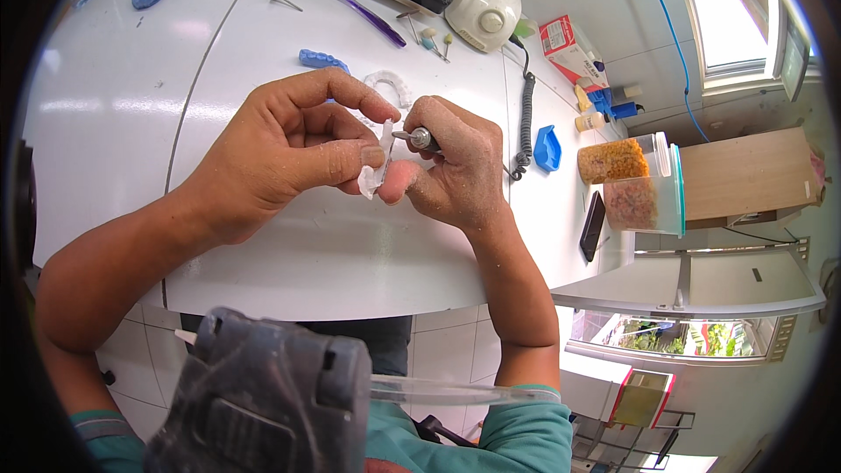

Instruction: The person assembles a clear plastic dental appliance by hand, fitting it onto a blue dental mold to check alignment. They then remove the appliance and continue to adjust and inspect its shape and fit by hand.

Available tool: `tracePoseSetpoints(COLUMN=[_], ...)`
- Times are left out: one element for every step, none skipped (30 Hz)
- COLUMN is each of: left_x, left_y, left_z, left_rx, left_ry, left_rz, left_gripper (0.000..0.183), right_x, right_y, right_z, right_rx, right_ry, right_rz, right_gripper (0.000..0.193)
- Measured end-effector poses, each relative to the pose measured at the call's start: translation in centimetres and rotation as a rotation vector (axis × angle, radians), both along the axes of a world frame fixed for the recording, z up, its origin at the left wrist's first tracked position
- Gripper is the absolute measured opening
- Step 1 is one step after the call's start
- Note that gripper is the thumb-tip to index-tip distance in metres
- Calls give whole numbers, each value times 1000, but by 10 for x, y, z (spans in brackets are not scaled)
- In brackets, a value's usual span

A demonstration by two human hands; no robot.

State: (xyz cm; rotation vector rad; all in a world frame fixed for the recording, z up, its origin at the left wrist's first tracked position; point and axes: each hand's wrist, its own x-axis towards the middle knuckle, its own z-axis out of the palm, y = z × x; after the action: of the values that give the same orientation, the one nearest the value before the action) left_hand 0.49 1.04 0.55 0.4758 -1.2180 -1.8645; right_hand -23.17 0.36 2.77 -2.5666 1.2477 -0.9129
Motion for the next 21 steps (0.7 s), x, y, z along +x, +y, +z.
tracePoseSetpoints(left_x=[0, 0, 0, 0, 0, 1, 1, 1, 0, 0, 0, -1, -1, 0, 0, 1, 1, 1, 1, 0, 0], left_y=[0, 0, 0, 0, 0, 0, 0, 0, 0, -1, -1, -1, -1, 0, 1, 1, 1, 1, 1, 0, -1], left_z=[0, 0, -1, -1, 0, 0, 0, 0, 0, 0, 0, 0, 1, 2, 4, 6, 6, 7, 7, 5, 3], left_rx=[0, -1, -2, -3, -1, 0, 1, 8, 15, 23, 27, 32, 37, 38, 40, 42, 43, 45, 47, 35, 23], left_ry=[-1, -1, -2, -3, -4, -5, -6, -3, 0, 3, 0, -3, -6, -16, -25, -35, -33, -31, -28, -28, -28], left_rz=[0, -1, -2, -4, -2, 1, 3, -3, -9, -15, -13, -12, -10, -5, 1, 7, 6, 6, 7, 6, 5], left_gripper=[32, 32, 33, 33, 33, 34, 34, 34, 34, 34, 34, 34, 34, 34, 33, 33, 33, 33, 33, 33, 33], right_x=[0, 0, 0, 0, 0, 0, 0, -1, -2, -2, -3, -3, -4, -5, -4, -3, -2, -1, -1, -2, -4], right_y=[0, 0, 0, 1, 0, 0, -1, 0, 0, 0, -1, -1, -2, -3, -3, -3, -2, -1, -2, -2, -2], right_z=[0, 0, 0, 0, 0, 0, 0, -1, -1, -1, -2, -2, -3, -3, -3, -2, -1, 0, 1, 0, 0], right_rx=[1, 0, -3, -4, -8, -11, -13, -15, -15, -15, -16, -14, -11, -8, -5, -1, -7, -13, -21, -25, -29], right_ry=[0, 2, 5, 9, 11, 9, 6, 3, 2, 0, 1, 1, -1, -5, -10, -19, -12, -6, 3, 9, 17], right_rz=[0, -5, -6, -8, -3, 2, 7, 9, 8, 8, 8, 12, 17, 29, 40, 34, 27, 21, 24, 25, 26], right_gripper=[84, 84, 84, 83, 83, 83, 83, 83, 82, 82, 82, 81, 81, 80, 80, 79, 79, 79, 79, 78, 78])
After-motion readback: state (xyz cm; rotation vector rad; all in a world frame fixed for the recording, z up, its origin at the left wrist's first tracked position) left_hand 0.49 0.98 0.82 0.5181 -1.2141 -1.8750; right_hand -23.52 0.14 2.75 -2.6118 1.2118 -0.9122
